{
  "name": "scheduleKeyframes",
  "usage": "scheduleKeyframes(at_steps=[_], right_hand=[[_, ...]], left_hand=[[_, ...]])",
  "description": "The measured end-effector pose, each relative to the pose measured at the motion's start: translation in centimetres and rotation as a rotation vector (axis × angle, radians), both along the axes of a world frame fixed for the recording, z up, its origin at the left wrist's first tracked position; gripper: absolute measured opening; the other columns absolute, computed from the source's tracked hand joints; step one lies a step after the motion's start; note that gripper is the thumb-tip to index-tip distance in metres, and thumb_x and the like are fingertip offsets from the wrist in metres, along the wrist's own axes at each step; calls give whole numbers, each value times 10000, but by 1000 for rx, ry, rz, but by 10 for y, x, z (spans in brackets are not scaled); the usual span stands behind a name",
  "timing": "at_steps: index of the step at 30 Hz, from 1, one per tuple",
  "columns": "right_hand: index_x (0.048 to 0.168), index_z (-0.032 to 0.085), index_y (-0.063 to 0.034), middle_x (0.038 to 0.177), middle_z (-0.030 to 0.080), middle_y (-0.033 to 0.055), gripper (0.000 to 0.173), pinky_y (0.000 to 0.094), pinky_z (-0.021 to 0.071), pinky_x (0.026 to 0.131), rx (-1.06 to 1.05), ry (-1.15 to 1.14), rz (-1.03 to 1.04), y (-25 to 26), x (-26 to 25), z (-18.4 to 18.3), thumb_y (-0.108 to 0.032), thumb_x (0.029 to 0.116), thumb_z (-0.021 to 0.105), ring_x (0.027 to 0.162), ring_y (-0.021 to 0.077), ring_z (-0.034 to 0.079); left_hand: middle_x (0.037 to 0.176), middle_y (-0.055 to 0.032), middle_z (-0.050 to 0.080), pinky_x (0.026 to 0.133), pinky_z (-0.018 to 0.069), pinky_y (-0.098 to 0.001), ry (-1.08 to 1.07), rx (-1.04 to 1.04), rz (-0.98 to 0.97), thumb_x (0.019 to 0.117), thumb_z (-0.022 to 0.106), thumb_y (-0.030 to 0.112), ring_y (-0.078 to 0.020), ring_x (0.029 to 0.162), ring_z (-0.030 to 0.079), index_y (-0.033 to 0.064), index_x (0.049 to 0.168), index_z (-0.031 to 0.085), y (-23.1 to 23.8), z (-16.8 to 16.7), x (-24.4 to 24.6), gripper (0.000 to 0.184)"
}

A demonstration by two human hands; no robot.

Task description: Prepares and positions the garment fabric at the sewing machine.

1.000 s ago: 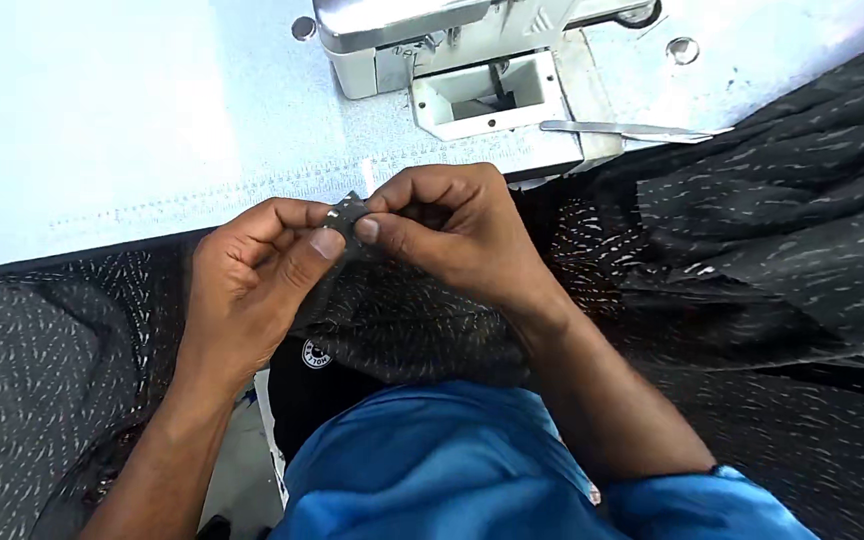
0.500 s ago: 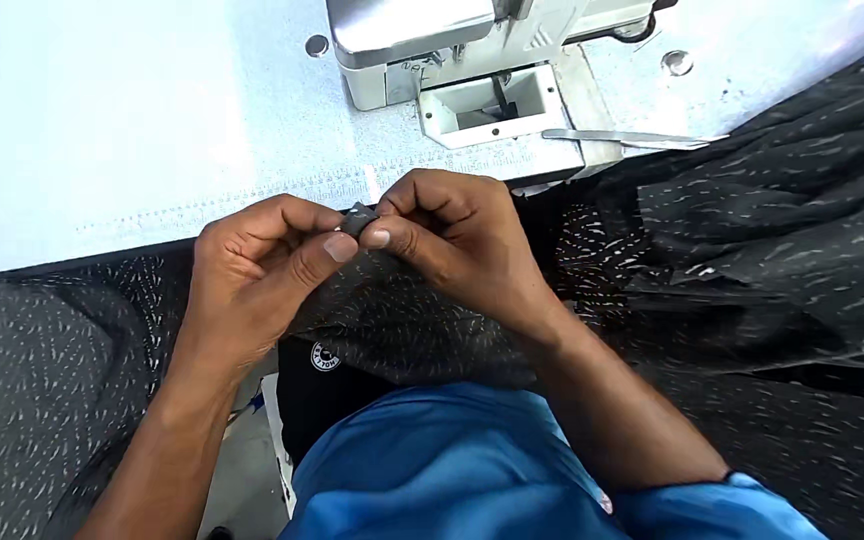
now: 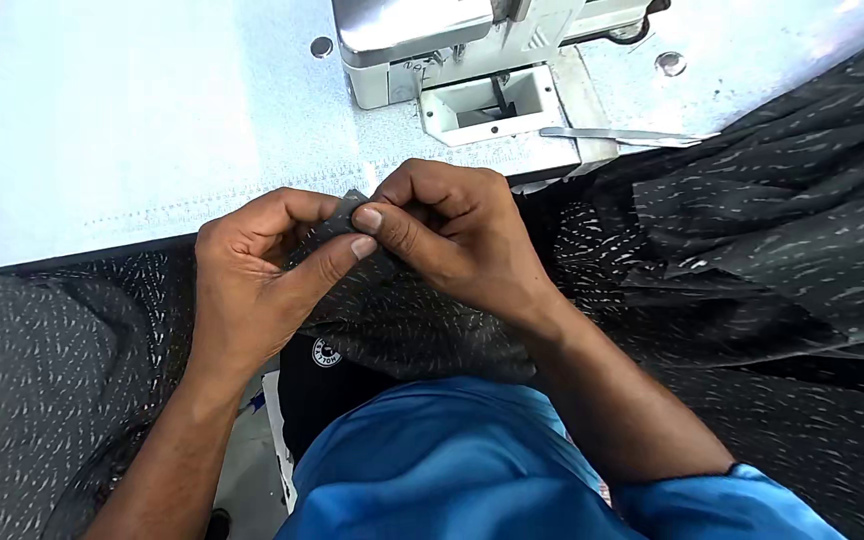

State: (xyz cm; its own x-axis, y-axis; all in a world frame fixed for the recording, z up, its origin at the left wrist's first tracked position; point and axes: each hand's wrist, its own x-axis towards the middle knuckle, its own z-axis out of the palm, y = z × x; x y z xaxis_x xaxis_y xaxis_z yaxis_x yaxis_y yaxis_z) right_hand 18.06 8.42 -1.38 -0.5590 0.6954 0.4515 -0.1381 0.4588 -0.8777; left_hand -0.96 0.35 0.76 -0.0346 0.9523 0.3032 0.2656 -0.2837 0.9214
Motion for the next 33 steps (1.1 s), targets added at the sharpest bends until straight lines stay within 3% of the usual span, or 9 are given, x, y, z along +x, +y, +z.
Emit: scheduleKeyframes(at_steps=[3, 6, 8, 11, 14, 19, 23, 29, 33], right_hand=[[925, 642, 12, 692, 569, -9, 116, 159, 385, 473, -15, 28, 25, 0, 0, 5, -67, 1005, 617, 558, 6, 486], [1015, 617, 12, 750, 609, -9, 95, 166, 465, 512, -62, 35, 114, 8, -1, 7, -73, 996, 580, 605, 12, 553], [1093, 615, 25, 806, 665, 19, 159, 198, 549, 560, -131, 0, 234, 18, 2, 0, -97, 990, 621, 648, 44, 626], [975, 694, 13, 734, 650, 10, 102, 190, 497, 529, -188, -62, 324, 19, 20, -19, -88, 969, 684, 605, 34, 585], [899, 702, -1, 699, 640, -2, 117, 170, 468, 504, -280, -64, 347, 15, 33, -29, -91, 972, 696, 577, 22, 564], [923, 733, 18, 747, 697, 20, 69, 177, 531, 561, -307, 5, 193, 14, 34, -25, -50, 936, 729, 622, 27, 621], [900, 748, 4, 747, 707, 24, 68, 181, 521, 548, -292, -7, 100, 14, 31, -22, -58, 899, 776, 609, 33, 615], [901, 733, 0, 729, 691, 13, 83, 176, 521, 541, -309, -24, 139, 15, 35, -19, -76, 931, 745, 603, 29, 612], [883, 741, -4, 710, 677, 12, 109, 198, 502, 522, -314, -51, 209, 15, 37, -17, -94, 944, 729, 592, 42, 595]], left_hand=[[933, -6, 727, 719, 580, -217, -99, 11, -23, 915, 754, 69, -80, 789, 674, 34, 1055, 719, 1, -1, 0, 148], [908, 37, 712, 717, 578, -212, -183, -13, -9, 954, 703, 79, -55, 768, 662, 77, 1039, 711, 8, 3, -2, 85], [917, 74, 705, 757, 600, -230, -147, 33, 27, 982, 657, 96, -50, 795, 676, 125, 1044, 690, 11, 17, -7, 75], [937, 86, 699, 794, 612, -263, -15, 172, 146, 1004, 612, 114, -69, 832, 694, 148, 1069, 641, 18, 39, -33, 79], [987, 14, 688, 851, 612, -322, -47, 147, 231, 1031, 587, 135, -135, 897, 702, 94, 1125, 597, 21, 36, -57, 103], [1060, 4, 688, 931, 580, -335, -89, 113, 244, 1057, 533, 152, -137, 989, 690, 91, 1173, 611, 21, 31, -68, 153], [1110, -11, 683, 982, 561, -361, -122, 110, 261, 1066, 524, 165, -156, 1050, 680, 86, 1206, 597, 20, 23, -74, 177], [1102, -4, 673, 983, 562, -379, -93, 98, 238, 1068, 534, 166, -164, 1044, 679, 101, 1183, 579, 24, 20, -79, 140], [1007, 78, 697, 903, 591, -326, -201, -23, 416, 1070, 541, 200, -89, 959, 690, 182, 1094, 635, 26, 19, -40, 99]])
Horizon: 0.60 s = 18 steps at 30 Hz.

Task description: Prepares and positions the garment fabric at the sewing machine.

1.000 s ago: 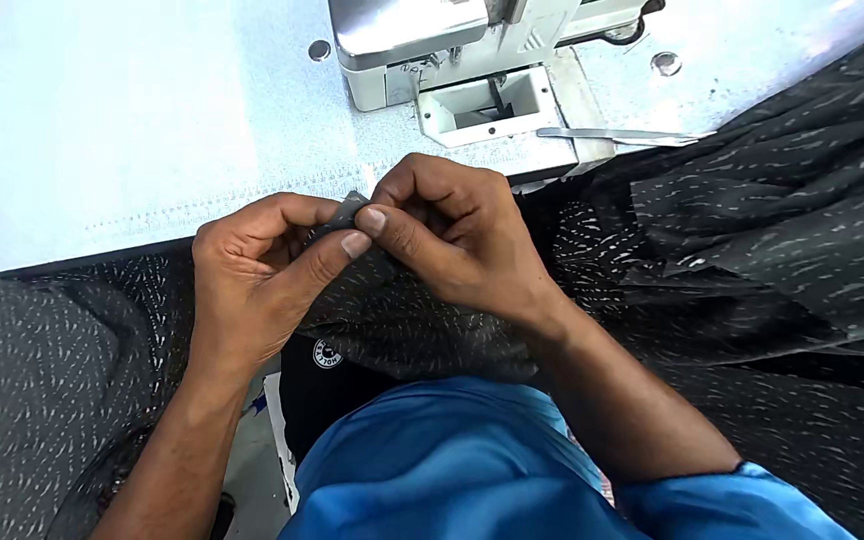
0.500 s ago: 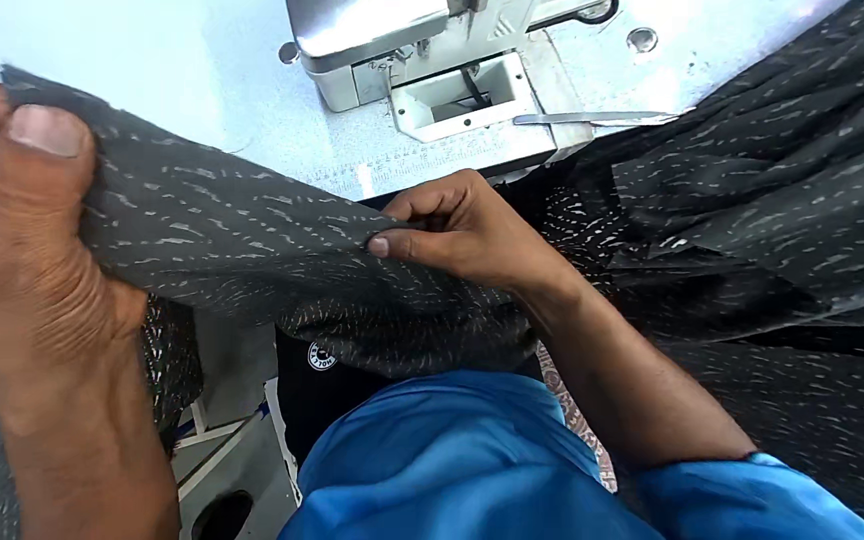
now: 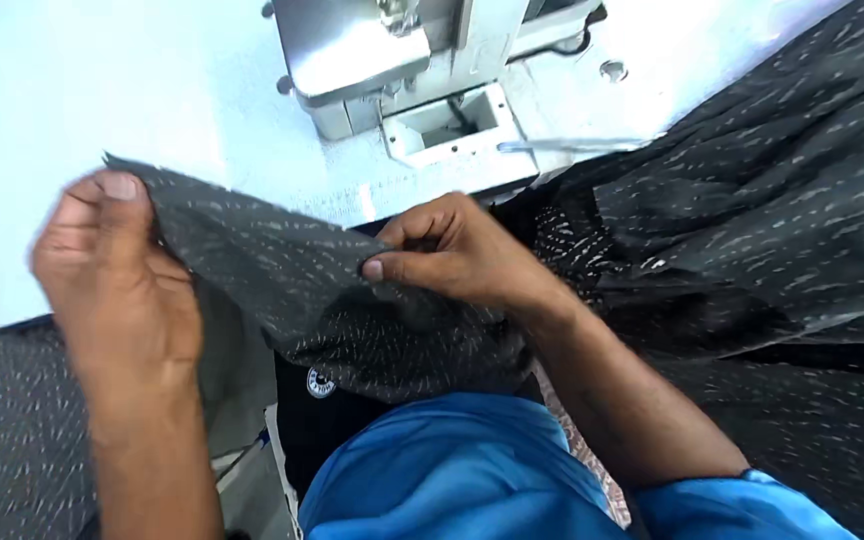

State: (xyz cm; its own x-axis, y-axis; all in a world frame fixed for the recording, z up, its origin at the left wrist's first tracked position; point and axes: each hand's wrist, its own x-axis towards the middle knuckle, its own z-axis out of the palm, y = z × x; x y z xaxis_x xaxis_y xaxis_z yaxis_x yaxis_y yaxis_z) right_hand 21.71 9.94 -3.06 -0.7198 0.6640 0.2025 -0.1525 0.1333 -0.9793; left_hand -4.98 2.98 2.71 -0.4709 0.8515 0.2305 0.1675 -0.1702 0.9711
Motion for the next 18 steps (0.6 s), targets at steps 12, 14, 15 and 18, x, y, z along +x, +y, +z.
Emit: scheduleKeyframes(at_steps=[12, 14, 15, 18], right_hand=[[1033, 615, -53, 682, 563, 2, 205, 256, 466, 522, -169, -127, -275, -30, 20, -47, -251, 1060, 572, 564, 82, 530], [1058, 623, -56, 682, 577, 1, 206, 256, 478, 524, -215, -147, -252, -34, 25, -57, -254, 1062, 569, 564, 81, 544], [1067, 628, -58, 684, 582, -1, 200, 252, 479, 525, -227, -150, -242, -32, 26, -59, -250, 1061, 569, 565, 77, 546], [1089, 649, -50, 704, 611, 2, 204, 235, 493, 540, -223, -133, -212, -24, 28, -59, -236, 1063, 570, 582, 64, 568]], left_hand=[[1008, 27, 716, 834, 537, -266, 784, 156, -417, 991, 671, 226, -64, 928, 649, 109, 1129, 700, 152, -3, 77, 184], [1011, 28, 723, 862, 518, -288, 766, 134, -385, 964, 708, 231, -77, 959, 645, 101, 1153, 693, 147, -14, 79, 230], [1011, 25, 718, 868, 530, -289, 774, 121, -359, 954, 722, 247, -80, 964, 651, 103, 1154, 686, 148, -15, 78, 250], [1027, -9, 664, 867, 469, -289, 827, 125, -284, 942, 740, 290, -108, 975, 595, 134, 1042, 724, 153, -13, 78, 186]])
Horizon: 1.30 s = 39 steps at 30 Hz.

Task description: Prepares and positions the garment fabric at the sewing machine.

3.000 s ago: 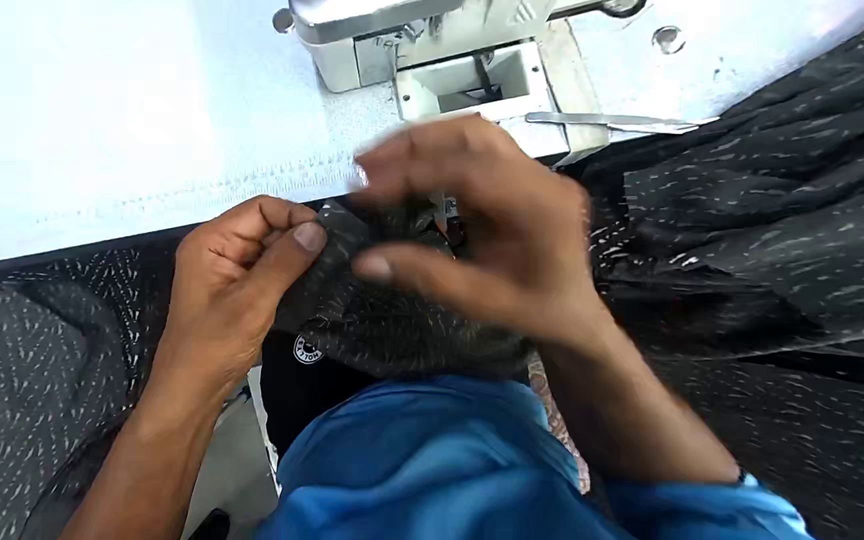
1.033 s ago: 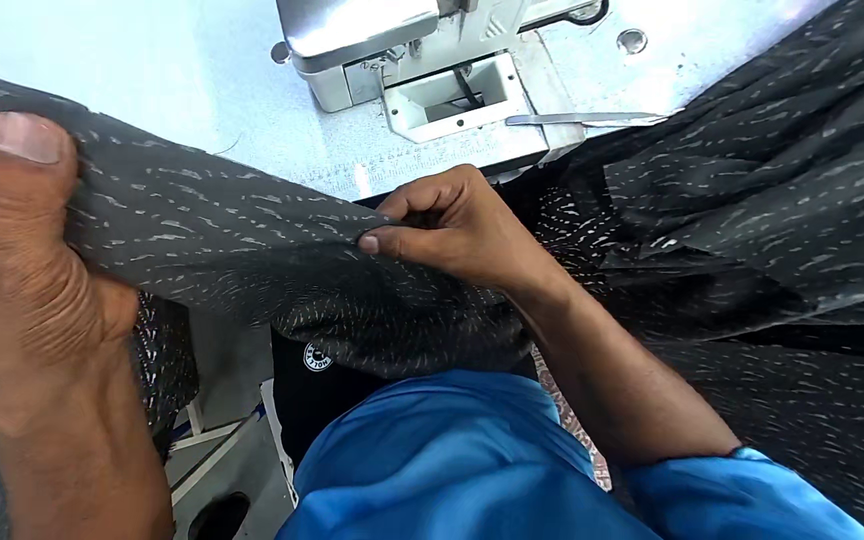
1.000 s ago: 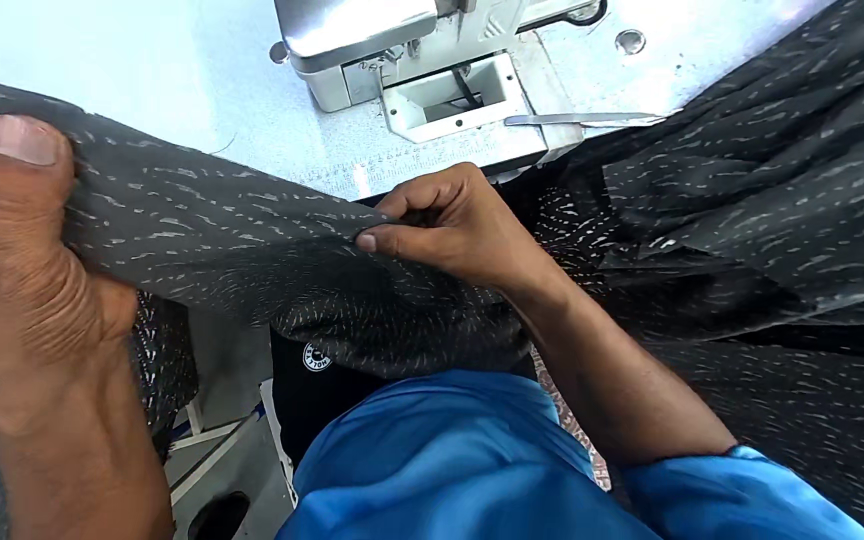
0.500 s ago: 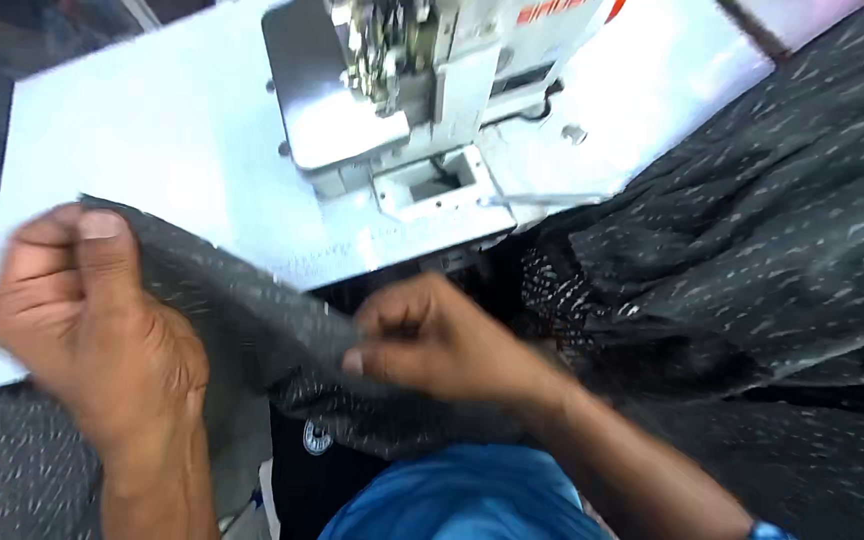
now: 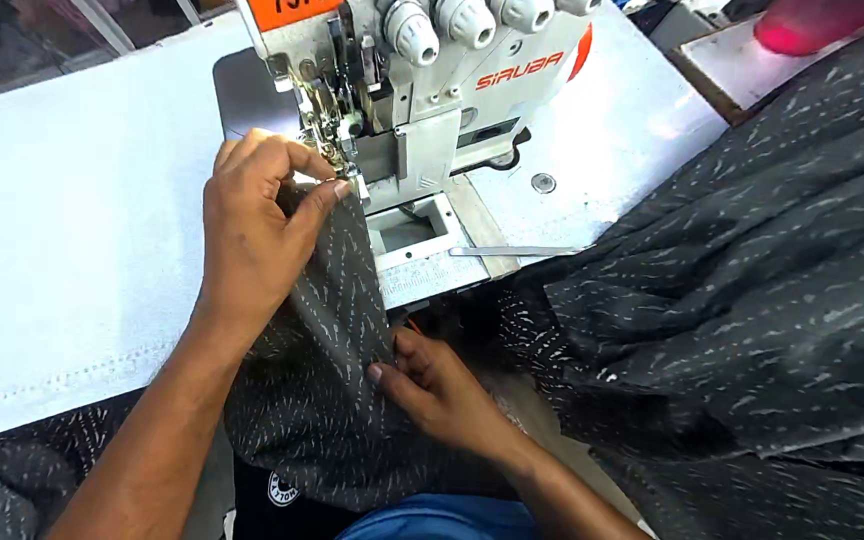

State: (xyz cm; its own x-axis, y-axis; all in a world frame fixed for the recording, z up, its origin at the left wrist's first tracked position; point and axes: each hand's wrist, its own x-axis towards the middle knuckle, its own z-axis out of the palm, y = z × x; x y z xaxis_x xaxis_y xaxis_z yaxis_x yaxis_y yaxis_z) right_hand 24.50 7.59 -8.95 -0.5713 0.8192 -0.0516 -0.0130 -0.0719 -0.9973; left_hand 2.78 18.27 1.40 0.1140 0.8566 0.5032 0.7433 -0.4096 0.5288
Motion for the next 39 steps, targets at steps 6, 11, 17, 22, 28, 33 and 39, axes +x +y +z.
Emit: scheduleKeyframes(at_steps=[6, 11, 17, 22, 28, 33, 39], right_hand=[[1077, 668, -49, 731, 639, 2, 223, 238, 515, 557, -4, 19, 27, 3, 1, -3, -246, 1068, 562, 601, 60, 593], [1077, 665, -43, 732, 635, 8, 207, 232, 506, 547, 3, 60, 33, 6, 0, -4, -224, 1067, 564, 598, 61, 585], [1090, 683, -58, 734, 639, 4, 221, 235, 504, 552, 31, 53, 10, 11, 1, -4, -235, 1074, 552, 605, 64, 588], [1061, 677, -46, 750, 647, 10, 241, 236, 515, 566, 46, 82, 17, 12, 4, -5, -243, 1081, 540, 625, 61, 601], [1015, 677, -31, 749, 642, 9, 248, 221, 518, 580, 113, 95, -28, 13, 10, 3, -222, 1083, 535, 645, 49, 606], [923, 647, -62, 638, 566, -32, 190, 175, 446, 492, 206, 82, -83, 35, 5, 17, -174, 1053, 566, 547, 16, 534], [907, 610, -61, 584, 512, -19, 162, 197, 395, 419, 266, 97, -107, 60, -11, 31, -150, 1039, 583, 470, 49, 474]], left_hand=[[1181, -168, 644, 870, 418, -537, 417, 110, 126, 1084, 497, 243, -365, 1068, 577, 77, 1260, 710, -32, -7, 21, 323], [1465, -134, 548, 1079, 369, -537, 454, -4, 173, 1069, 389, 358, -345, 1342, 488, 55, 1460, 517, -57, -12, 33, 511], [1558, -122, 474, 1112, 341, -539, 501, -31, 110, 1047, 377, 406, -354, 1391, 442, 63, 1477, 527, -49, -10, 24, 570], [1564, -98, 472, 1119, 330, -525, 443, -85, 55, 1039, 383, 430, -330, 1394, 435, 74, 1489, 520, -49, -2, 20, 591], [1604, -108, 424, 1210, 263, -517, 395, -136, 7, 1042, 348, 417, -308, 1484, 365, 56, 1496, 489, -45, -1, 11, 597], [1548, -75, 479, 1199, 333, -452, 261, -224, -3, 1017, 376, 340, -190, 1460, 406, 73, 1504, 413, -11, 4, -13, 556], [1540, -64, 482, 1236, 287, -427, 243, -328, -39, 1009, 393, 352, -161, 1495, 355, 115, 1523, 386, 43, 7, -47, 566]])
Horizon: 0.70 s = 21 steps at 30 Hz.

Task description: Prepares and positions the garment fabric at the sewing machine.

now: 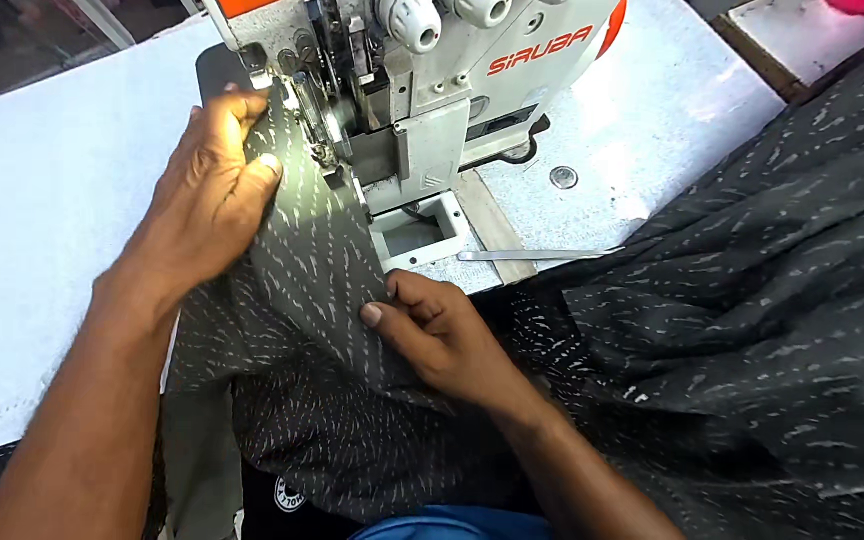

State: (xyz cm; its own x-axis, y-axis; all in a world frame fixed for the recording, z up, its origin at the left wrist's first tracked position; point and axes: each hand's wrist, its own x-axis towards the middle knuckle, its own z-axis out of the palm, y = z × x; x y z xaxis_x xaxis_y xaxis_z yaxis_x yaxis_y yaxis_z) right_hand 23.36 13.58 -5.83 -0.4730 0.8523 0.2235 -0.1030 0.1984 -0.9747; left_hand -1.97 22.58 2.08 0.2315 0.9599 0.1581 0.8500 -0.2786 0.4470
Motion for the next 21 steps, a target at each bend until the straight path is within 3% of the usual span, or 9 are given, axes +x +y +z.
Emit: scheduleKeyframes(at_steps=[3, 5, 8, 11, 13, 16, 17, 19, 21], right_hand=[[922, 616, -56, 578, 506, -11, 146, 207, 397, 402, 3, -1, -36, 3, -7, 4, -139, 1036, 580, 453, 63, 466], [916, 613, -69, 587, 513, -15, 132, 211, 400, 402, 16, -33, -79, -3, -8, 6, -138, 1024, 587, 456, 65, 470], [901, 652, -116, 639, 568, -63, 113, 202, 452, 450, 98, -168, -103, -19, 16, -1, -188, 983, 623, 522, 21, 527], [875, 681, -149, 696, 616, -77, 221, 222, 498, 526, 124, -271, 215, -30, 56, -14, -320, 1004, 629, 607, 0, 575], [879, 696, -151, 712, 649, -65, 260, 220, 519, 545, 126, -292, 499, -24, 71, -26, -368, 1010, 637, 631, -9, 607], [837, 701, -188, 708, 661, -46, 374, 345, 548, 563, 251, -578, 621, -20, 76, -46, -525, 967, 607, 668, 58, 659], [863, 710, -186, 739, 685, -13, 413, 429, 572, 611, 304, -691, 618, -22, 77, -48, -572, 946, 588, 721, 118, 695], [961, 731, -171, 854, 727, 42, 432, 527, 590, 752, 281, -844, 647, -28, 83, -41, -587, 933, 621, 852, 204, 727], [862, 710, -39, 788, 695, 171, 438, 617, 548, 707, 188, -930, 607, -35, 89, -18, -473, 918, 716, 777, 354, 707]], left_hand=[[1552, -71, 459, 1184, 366, -388, -37, -6, 2, 1015, 361, 312, -127, 1449, 411, 140, 1526, 369, 18, 2, -9, 539], [1540, -132, 478, 1170, 400, -411, -91, 182, 35, 1067, 354, 283, -185, 1423, 464, 71, 1533, 390, 1, -4, -13, 513], [1611, -92, 390, 1188, 395, -433, -325, 391, 173, 1088, 461, 270, -239, 1466, 410, 40, 1553, 348, -105, -33, -13, 531], [1306, -9, 587, 924, 535, -263, -500, 396, 604, 977, 683, 248, -75, 1118, 605, 47, 1382, 470, -239, -106, -9, 500], [1416, -177, 535, 910, 556, -358, -559, 189, 841, 873, 793, 348, -199, 1169, 609, -46, 1460, 396, -278, -146, -18, 810], [1639, -262, 252, 1169, 396, -542, -593, -95, 888, 677, 919, 485, -351, 1484, 360, 14, 1627, 93, -274, -193, -46, 1344], [1618, -255, 302, 1178, 390, -532, -574, -139, 873, 670, 924, 493, -337, 1476, 377, 17, 1619, 132, -267, -204, -50, 1324], [1450, -211, 539, 1129, 474, -445, -596, -144, 826, 810, 860, 381, -248, 1341, 549, -22, 1488, 422, -256, -215, -51, 902], [1274, -197, 667, 1060, 527, -356, -689, -173, 813, 918, 734, 193, -178, 1197, 652, -88, 1331, 572, -250, -194, -50, 525]])
